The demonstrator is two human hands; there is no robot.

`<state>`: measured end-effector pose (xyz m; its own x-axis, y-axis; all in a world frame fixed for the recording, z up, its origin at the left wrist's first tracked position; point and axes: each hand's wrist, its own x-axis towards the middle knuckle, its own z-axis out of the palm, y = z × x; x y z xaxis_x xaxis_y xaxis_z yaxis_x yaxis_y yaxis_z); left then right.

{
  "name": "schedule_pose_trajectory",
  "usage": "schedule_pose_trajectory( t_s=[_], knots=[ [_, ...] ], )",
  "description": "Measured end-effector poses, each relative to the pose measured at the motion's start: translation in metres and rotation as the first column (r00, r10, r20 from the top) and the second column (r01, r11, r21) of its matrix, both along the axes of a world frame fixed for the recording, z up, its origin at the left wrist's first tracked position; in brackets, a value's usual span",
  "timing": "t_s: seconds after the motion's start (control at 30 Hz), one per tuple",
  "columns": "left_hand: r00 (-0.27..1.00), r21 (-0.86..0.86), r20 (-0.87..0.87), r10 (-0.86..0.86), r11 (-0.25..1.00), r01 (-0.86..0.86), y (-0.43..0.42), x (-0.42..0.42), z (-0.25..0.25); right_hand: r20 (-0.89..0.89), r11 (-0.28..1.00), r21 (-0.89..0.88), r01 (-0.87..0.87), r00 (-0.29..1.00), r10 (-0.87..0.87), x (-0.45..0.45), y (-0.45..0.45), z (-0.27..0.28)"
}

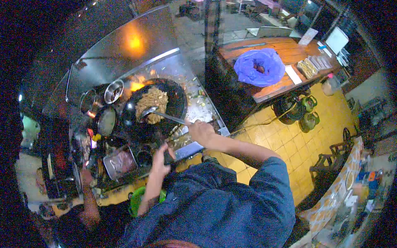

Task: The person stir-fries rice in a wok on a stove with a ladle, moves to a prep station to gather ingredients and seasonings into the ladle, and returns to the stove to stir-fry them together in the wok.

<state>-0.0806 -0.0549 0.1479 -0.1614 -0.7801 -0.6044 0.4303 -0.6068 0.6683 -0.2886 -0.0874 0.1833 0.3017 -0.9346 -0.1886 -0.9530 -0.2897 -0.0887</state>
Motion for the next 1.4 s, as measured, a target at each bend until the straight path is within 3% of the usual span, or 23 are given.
schedule_pose_trajectory(
  t_s=[0.03, 0.1, 0.13, 0.2, 0.23, 0.3, 0.37, 0.43, 0.57, 0.6, 0.67, 0.7, 0.73, 0.77, 0.83, 0.9, 0.97, 1.03, 1.1, 1.23, 1.3, 1.37, 1.4],
  knots=[
    [0.987, 0.108, -0.157, -0.045, 0.992, 0.063, 0.015, 0.001, -0.005, 0.009, 0.999, -0.044, 0.011, 1.0, -0.011, 0.002, 0.002, -0.002],
    [0.966, 0.24, -0.227, -0.126, 0.954, 0.18, 0.027, -0.004, 0.014, 0.032, 0.996, -0.086, -0.03, 0.999, 0.032, -0.004, -0.002, 0.004],
    [0.983, 0.131, -0.031, -0.18, 0.974, 0.183, 0.016, -0.004, 0.023, 0.039, 0.99, -0.065, -0.122, 0.991, 0.125, -0.008, -0.002, 0.009],
    [0.985, 0.083, -0.112, -0.133, 0.986, 0.143, -0.02, 0.016, 0.026, 0.077, 0.967, -0.093, -0.236, 0.967, 0.244, -0.013, 0.004, 0.012],
    [0.994, -0.02, -0.089, -0.068, 0.998, 0.066, -0.038, 0.033, -0.024, 0.081, 0.968, -0.076, -0.24, 0.966, 0.246, -0.01, 0.003, 0.012],
    [0.997, 0.12, 0.037, 0.066, 0.99, -0.07, -0.029, 0.019, -0.016, 0.07, 1.0, -0.018, -0.017, 0.997, 0.019, 0.006, 0.006, 0.009],
    [0.994, -0.095, 0.06, -0.092, 0.991, 0.098, 0.005, 0.006, -0.02, 0.019, 0.996, -0.089, -0.031, 0.999, 0.033, 0.014, 0.004, -0.014],
    [0.975, 0.157, -0.138, -0.175, 0.968, 0.196, 0.034, -0.004, 0.002, 0.009, 0.992, -0.055, -0.111, 0.994, 0.112, 0.012, 0.005, -0.016],
    [0.988, 0.108, 0.06, -0.144, 0.985, 0.137, -0.015, 0.019, 0.009, 0.189, 0.97, -0.031, -0.243, 0.951, 0.244, -0.006, 0.004, 0.015],
    [0.997, 0.059, 0.016, -0.073, 0.996, 0.072, -0.03, 0.026, -0.005, 0.213, 0.969, -0.074, -0.238, 0.945, 0.248, -0.008, 0.008, 0.019],
    [0.997, 0.052, -0.072, 0.011, 0.999, -0.007, -0.034, 0.026, -0.02, 0.155, 0.985, -0.02, -0.171, 0.973, 0.172, 0.009, 0.012, 0.009],
    [0.997, 0.079, 0.022, 0.074, 0.994, -0.076, -0.017, 0.013, -0.016, 0.082, 0.994, 0.009, -0.11, 0.991, 0.109, 0.013, 0.008, 0.004],
    [1.0, 0.036, -0.015, -0.006, 0.999, 0.006, 0.003, 0.004, -0.017, 0.049, 0.973, -0.23, -0.033, 0.998, 0.045, 0.017, 0.016, -0.029],
    [0.995, -0.004, -0.043, -0.092, 0.996, 0.092, 0.022, -0.001, -0.018, 0.05, 0.97, -0.243, -0.019, 0.998, 0.032, 0.017, 0.016, -0.028],
    [0.97, 0.205, -0.214, -0.118, 0.965, 0.163, 0.042, -0.01, 0.006, 0.199, 0.97, -0.23, -0.084, 0.971, 0.131, 0.017, 0.018, -0.022],
    [0.995, 0.152, 0.042, -0.095, 0.985, 0.087, 0.011, -0.001, 0.026, 0.134, 0.931, -0.331, -0.154, 0.969, 0.208, 0.003, 0.022, -0.006],
    [0.993, 0.062, -0.055, -0.101, 0.993, 0.104, -0.029, 0.025, 0.008, 0.241, 0.875, -0.442, -0.198, 0.913, 0.328, 0.002, 0.025, -0.007],
    [0.998, 0.049, -0.041, -0.053, 0.997, 0.055, -0.039, 0.041, -0.04, 0.257, 0.909, -0.393, -0.137, 0.933, 0.251, 0.007, 0.029, -0.003],
    [0.998, 0.023, 0.06, -0.017, 1.0, 0.016, 0.0, 0.003, -0.014, 0.271, 0.915, -0.401, -0.047, 0.948, 0.167, 0.017, 0.031, -0.021],
    [0.976, 0.174, -0.062, -0.208, 0.961, 0.216, 0.029, -0.015, 0.02, 0.349, 0.928, -0.372, -0.021, 0.923, 0.161, 0.015, 0.031, -0.02],
    [0.976, 0.143, 0.185, -0.113, 0.986, 0.087, -0.006, -0.007, 0.019, 0.22, 0.779, -0.61, -0.144, 0.914, 0.341, 0.003, 0.037, -0.004],
    [0.946, 0.072, 0.247, -0.209, 0.978, 0.197, -0.038, 0.03, -0.034, 0.161, 0.796, -0.56, -0.228, 0.913, 0.375, 0.006, 0.037, 0.002],
    [0.958, 0.028, 0.235, -0.163, 0.987, 0.161, -0.032, 0.032, -0.033, 0.185, 0.89, -0.415, -0.189, 0.94, 0.286, 0.013, 0.034, -0.001]
  ],
)
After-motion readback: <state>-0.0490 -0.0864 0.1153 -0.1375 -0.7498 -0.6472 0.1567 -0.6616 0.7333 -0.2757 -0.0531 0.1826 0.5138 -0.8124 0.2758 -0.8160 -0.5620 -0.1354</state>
